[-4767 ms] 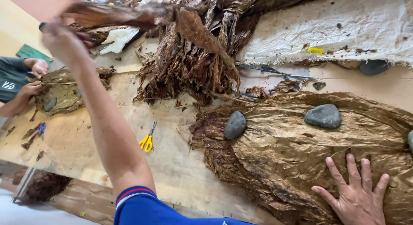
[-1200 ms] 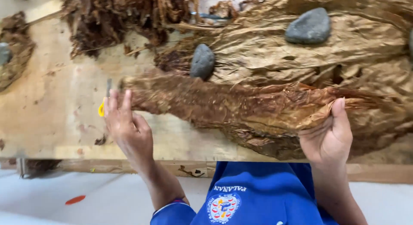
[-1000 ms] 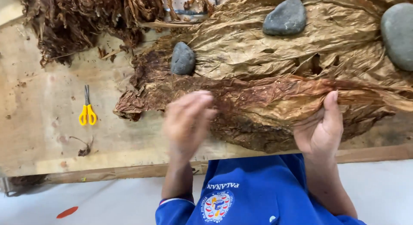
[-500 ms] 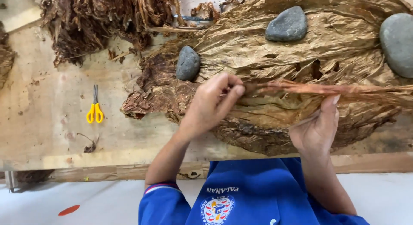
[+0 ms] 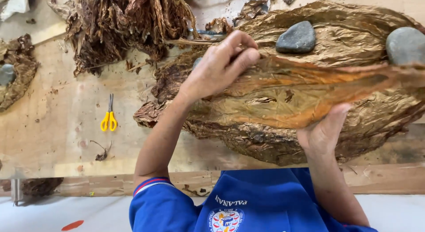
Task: Spreading out large dried leaves on a wooden surface and using stones to keep them flat and smooth.
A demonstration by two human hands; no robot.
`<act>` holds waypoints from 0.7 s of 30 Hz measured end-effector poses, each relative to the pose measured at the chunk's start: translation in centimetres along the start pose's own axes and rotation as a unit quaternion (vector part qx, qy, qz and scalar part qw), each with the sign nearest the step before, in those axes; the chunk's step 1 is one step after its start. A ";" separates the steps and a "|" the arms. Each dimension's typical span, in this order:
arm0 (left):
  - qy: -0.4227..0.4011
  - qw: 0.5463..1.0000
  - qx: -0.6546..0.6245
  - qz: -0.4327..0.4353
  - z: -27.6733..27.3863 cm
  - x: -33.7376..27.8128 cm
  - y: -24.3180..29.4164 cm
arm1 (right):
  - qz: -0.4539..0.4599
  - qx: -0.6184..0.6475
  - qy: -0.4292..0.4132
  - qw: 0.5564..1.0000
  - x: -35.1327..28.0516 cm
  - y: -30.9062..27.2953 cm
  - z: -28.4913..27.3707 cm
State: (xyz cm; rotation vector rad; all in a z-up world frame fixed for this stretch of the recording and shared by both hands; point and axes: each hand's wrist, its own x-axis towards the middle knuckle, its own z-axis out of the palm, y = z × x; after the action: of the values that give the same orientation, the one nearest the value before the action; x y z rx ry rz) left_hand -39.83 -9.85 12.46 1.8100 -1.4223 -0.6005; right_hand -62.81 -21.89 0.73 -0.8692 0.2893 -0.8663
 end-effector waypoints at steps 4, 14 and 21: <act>-0.024 0.998 0.060 -0.017 1.5 -0.1 1.6 | 0.014 0.052 0.017 0.998 -0.4 1.4 -1.8; 0.110 0.992 -0.002 0.066 0.7 -0.3 -1.6 | 0.058 0.028 0.127 0.990 -0.6 1.5 2.3; 0.198 0.978 0.055 0.044 -2.3 -2.0 2.4 | 0.167 0.053 0.093 0.980 -2.4 2.8 5.0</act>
State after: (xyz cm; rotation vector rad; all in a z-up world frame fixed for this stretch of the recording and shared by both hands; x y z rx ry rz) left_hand -40.15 -7.59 15.54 1.8161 -1.2709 -0.1054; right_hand -60.07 -16.38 1.50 -0.6179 0.5324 -0.6435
